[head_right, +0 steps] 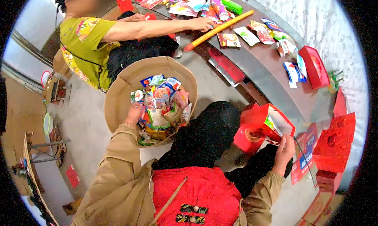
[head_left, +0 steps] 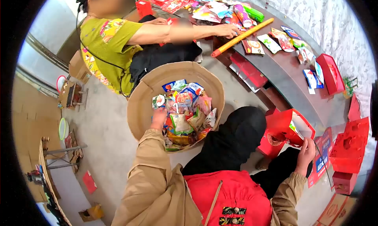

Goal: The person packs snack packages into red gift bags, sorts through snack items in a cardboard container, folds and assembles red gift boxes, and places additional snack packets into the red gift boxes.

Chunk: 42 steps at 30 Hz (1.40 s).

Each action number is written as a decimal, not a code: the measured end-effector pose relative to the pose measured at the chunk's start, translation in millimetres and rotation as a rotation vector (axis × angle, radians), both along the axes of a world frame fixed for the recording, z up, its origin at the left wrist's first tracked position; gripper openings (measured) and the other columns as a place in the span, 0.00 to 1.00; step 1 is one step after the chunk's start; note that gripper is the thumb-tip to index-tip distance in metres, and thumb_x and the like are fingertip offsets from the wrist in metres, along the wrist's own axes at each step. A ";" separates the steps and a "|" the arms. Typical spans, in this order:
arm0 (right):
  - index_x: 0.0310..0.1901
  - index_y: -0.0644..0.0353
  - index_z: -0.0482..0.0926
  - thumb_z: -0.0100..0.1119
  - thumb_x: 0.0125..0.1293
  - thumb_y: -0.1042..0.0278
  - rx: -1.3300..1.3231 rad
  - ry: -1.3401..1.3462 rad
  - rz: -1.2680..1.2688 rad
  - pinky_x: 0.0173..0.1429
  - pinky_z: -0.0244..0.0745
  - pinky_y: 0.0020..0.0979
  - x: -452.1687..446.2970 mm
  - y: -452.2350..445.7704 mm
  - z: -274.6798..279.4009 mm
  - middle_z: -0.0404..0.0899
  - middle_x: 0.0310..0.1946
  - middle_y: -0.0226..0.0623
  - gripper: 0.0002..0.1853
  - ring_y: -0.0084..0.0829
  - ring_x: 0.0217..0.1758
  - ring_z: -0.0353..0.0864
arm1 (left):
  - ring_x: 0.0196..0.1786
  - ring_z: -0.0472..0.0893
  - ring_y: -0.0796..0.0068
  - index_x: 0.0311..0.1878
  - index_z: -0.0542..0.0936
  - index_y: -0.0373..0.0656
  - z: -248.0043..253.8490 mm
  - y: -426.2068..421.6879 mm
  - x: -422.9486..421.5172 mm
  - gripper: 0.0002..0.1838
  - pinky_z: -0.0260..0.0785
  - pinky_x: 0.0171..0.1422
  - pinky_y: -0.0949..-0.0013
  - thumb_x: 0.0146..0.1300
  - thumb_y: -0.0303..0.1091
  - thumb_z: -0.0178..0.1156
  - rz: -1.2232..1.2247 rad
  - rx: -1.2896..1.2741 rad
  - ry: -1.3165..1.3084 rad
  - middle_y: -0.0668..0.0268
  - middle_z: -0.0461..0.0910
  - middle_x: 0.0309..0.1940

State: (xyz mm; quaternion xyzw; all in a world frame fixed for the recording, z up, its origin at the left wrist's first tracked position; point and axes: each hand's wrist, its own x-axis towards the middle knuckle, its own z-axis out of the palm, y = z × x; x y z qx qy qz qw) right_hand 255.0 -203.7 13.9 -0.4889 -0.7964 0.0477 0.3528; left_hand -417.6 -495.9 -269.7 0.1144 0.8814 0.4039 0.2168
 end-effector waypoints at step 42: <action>0.40 0.67 0.78 0.46 0.74 0.71 -0.048 -0.221 0.031 0.53 0.75 0.38 -10.9 17.1 -8.2 0.82 0.42 0.47 0.11 0.46 0.46 0.82 | 0.57 0.80 0.46 0.76 0.57 0.48 -1.9 108.6 137.2 0.50 0.73 0.59 0.50 0.52 0.42 0.73 -0.725 -0.416 0.043 0.44 0.79 0.55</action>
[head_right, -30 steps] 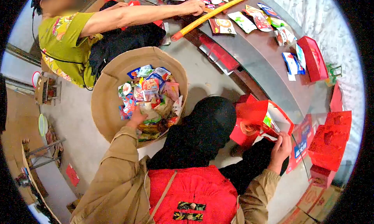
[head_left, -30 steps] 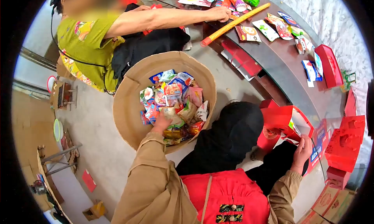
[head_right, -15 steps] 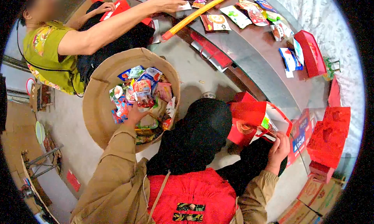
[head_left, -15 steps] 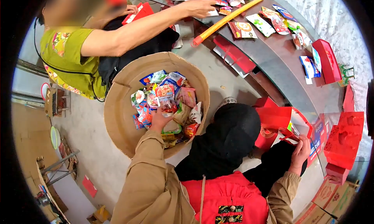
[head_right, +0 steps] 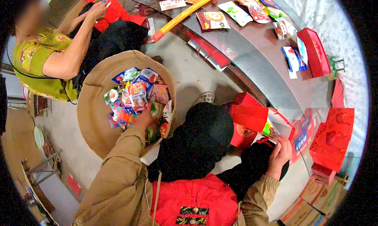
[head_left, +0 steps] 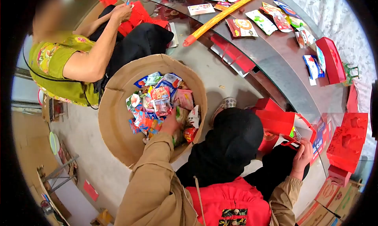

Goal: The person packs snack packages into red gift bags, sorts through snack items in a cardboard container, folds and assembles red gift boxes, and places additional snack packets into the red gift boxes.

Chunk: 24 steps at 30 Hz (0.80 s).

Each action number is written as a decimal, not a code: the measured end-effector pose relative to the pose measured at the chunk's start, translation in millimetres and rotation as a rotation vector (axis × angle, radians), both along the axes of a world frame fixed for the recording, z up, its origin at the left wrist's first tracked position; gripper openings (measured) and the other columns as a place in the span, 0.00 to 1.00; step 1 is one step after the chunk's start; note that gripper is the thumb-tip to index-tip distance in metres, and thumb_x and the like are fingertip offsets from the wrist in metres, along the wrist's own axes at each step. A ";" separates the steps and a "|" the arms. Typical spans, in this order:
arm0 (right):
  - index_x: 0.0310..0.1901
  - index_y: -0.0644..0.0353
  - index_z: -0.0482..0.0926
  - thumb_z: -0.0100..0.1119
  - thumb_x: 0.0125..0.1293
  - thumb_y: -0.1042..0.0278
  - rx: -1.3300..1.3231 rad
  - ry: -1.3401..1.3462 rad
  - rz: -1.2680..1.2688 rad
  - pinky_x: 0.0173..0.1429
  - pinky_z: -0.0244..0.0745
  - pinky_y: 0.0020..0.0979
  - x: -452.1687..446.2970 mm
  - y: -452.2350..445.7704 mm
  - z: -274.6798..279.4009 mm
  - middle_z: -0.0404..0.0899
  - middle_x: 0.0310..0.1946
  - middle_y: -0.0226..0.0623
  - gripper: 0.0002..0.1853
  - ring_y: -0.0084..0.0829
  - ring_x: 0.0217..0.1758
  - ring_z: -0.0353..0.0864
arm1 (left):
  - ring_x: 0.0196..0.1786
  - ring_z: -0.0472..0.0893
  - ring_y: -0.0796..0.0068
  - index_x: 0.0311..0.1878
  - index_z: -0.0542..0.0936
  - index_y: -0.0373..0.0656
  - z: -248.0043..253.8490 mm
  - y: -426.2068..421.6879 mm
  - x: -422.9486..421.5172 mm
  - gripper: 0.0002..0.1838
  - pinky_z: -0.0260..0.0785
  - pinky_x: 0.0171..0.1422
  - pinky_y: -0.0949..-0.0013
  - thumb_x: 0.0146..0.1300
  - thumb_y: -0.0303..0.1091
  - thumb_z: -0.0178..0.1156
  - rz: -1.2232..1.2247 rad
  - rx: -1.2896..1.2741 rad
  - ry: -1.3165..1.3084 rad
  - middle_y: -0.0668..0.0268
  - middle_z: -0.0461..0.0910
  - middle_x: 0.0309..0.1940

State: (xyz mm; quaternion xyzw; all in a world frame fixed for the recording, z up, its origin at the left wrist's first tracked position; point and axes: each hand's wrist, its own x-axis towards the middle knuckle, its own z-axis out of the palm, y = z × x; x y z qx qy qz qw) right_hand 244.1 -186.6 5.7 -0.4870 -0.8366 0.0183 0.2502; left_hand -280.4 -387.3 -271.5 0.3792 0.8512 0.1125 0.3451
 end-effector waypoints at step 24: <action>0.38 0.65 0.79 0.51 0.70 0.70 0.002 0.046 -0.005 0.48 0.74 0.41 -6.3 -2.2 8.2 0.79 0.38 0.46 0.09 0.49 0.42 0.79 | 0.59 0.77 0.42 0.60 0.71 0.34 -42.3 -80.3 6.3 0.34 0.70 0.65 0.50 0.52 0.40 0.70 0.141 -0.103 0.188 0.41 0.77 0.55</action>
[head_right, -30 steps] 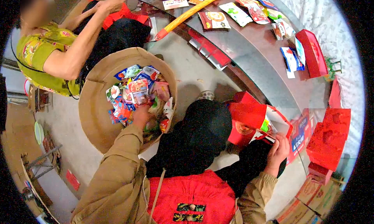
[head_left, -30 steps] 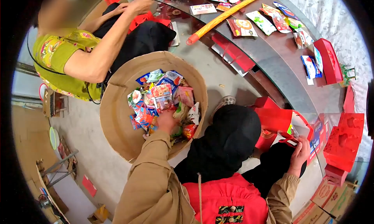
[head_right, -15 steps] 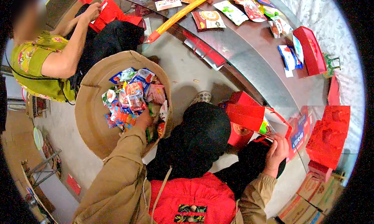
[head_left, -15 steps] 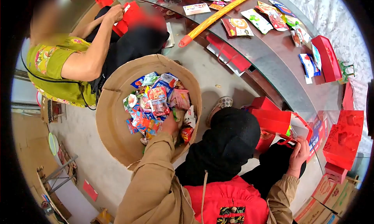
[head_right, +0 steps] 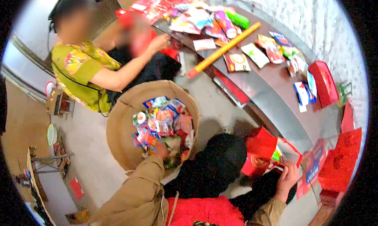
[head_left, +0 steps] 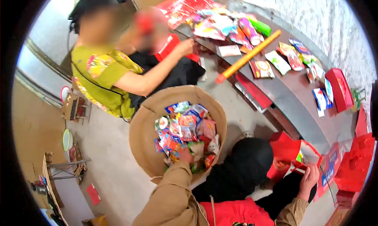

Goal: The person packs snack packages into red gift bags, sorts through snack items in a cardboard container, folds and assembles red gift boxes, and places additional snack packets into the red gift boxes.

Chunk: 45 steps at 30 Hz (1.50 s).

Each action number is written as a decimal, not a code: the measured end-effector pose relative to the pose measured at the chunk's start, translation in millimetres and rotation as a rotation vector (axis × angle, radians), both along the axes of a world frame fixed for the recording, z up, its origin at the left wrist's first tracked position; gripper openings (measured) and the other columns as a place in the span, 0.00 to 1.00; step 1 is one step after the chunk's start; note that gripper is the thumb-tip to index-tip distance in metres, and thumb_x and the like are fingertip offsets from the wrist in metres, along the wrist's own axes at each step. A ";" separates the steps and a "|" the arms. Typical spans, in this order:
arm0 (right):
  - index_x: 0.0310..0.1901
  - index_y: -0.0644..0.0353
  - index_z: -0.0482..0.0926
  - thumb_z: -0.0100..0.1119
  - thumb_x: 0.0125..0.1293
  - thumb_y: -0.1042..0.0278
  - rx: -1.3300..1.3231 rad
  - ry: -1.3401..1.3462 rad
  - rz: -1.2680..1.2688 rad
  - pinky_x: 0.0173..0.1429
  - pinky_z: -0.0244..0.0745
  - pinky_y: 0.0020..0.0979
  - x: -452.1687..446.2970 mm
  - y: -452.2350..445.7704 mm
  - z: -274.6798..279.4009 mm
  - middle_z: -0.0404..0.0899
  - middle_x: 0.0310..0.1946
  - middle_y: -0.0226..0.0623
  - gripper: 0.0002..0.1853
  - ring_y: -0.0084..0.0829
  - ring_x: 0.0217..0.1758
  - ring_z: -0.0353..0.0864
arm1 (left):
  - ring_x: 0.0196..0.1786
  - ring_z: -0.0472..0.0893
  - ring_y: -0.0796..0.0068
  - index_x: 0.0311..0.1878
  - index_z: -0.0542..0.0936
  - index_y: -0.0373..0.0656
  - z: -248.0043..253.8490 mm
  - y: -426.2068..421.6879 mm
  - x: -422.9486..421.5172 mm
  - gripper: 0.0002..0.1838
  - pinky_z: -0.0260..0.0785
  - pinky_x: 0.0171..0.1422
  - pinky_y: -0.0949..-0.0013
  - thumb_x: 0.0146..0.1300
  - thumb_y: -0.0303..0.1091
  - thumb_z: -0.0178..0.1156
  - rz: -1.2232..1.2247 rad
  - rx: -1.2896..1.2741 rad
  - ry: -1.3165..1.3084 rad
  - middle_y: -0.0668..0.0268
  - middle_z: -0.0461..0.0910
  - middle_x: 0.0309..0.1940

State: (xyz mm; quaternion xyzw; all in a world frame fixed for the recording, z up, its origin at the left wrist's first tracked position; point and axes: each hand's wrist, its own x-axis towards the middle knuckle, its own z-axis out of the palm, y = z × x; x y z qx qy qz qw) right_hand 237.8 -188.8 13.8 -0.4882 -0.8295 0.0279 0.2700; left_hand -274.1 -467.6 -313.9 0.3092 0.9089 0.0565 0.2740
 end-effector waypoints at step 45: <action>0.40 0.61 0.82 0.71 0.52 0.72 -0.029 0.288 0.823 0.44 0.81 0.38 -168.8 -124.2 78.0 0.85 0.43 0.41 0.13 0.41 0.42 0.85 | 0.54 0.79 0.77 0.59 0.80 0.36 359.1 -19.7 22.5 0.19 0.71 0.60 0.72 0.65 0.25 0.62 0.247 0.993 -0.364 0.62 0.83 0.52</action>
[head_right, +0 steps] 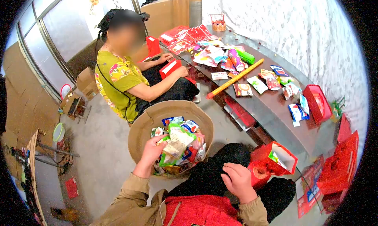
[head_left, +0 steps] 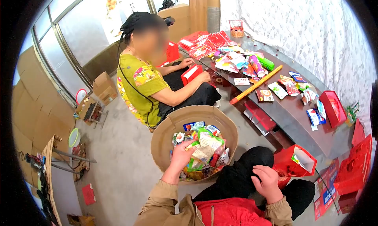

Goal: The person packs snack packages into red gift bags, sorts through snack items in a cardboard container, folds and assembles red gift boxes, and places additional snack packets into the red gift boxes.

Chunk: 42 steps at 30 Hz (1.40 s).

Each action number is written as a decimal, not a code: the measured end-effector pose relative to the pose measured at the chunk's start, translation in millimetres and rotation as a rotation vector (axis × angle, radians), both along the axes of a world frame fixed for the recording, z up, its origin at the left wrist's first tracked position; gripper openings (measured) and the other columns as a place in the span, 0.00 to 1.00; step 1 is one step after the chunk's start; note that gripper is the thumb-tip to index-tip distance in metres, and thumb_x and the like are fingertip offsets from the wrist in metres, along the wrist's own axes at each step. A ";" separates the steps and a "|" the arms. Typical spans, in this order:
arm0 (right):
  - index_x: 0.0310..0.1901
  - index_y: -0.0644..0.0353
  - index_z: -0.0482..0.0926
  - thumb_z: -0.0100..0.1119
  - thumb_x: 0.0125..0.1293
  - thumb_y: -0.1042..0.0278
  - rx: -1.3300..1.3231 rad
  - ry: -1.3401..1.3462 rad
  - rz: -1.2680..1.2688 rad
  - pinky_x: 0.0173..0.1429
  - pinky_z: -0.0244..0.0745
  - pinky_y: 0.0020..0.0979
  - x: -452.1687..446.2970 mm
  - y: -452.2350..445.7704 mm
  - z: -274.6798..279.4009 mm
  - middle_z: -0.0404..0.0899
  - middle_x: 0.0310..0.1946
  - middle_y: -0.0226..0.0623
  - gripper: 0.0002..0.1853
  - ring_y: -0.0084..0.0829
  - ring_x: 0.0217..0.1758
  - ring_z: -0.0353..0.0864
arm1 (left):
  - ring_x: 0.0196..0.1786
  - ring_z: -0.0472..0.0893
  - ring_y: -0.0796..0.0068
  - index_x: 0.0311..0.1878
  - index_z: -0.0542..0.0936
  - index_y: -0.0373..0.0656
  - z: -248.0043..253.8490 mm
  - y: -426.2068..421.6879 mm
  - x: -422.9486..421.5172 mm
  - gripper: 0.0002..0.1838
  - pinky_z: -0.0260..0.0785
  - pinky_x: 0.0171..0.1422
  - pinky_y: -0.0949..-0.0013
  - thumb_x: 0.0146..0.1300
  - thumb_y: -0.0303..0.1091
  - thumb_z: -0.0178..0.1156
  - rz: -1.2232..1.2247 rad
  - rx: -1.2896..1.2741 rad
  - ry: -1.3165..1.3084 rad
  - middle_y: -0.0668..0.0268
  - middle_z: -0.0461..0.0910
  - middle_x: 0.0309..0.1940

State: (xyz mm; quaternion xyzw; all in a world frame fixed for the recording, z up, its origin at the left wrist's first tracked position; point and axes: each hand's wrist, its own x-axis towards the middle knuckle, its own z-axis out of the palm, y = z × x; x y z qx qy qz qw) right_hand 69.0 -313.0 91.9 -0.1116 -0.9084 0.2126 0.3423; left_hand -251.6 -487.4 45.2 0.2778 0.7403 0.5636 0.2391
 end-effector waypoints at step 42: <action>0.40 0.62 0.79 0.65 0.63 0.68 -0.698 -0.157 0.088 0.43 0.76 0.40 -99.8 25.7 -30.9 0.80 0.32 0.47 0.08 0.45 0.36 0.81 | 0.37 0.77 0.86 0.41 0.81 0.37 10.7 7.3 33.1 0.07 0.69 0.42 0.77 0.59 0.19 0.65 -0.303 -0.145 0.016 0.74 0.80 0.34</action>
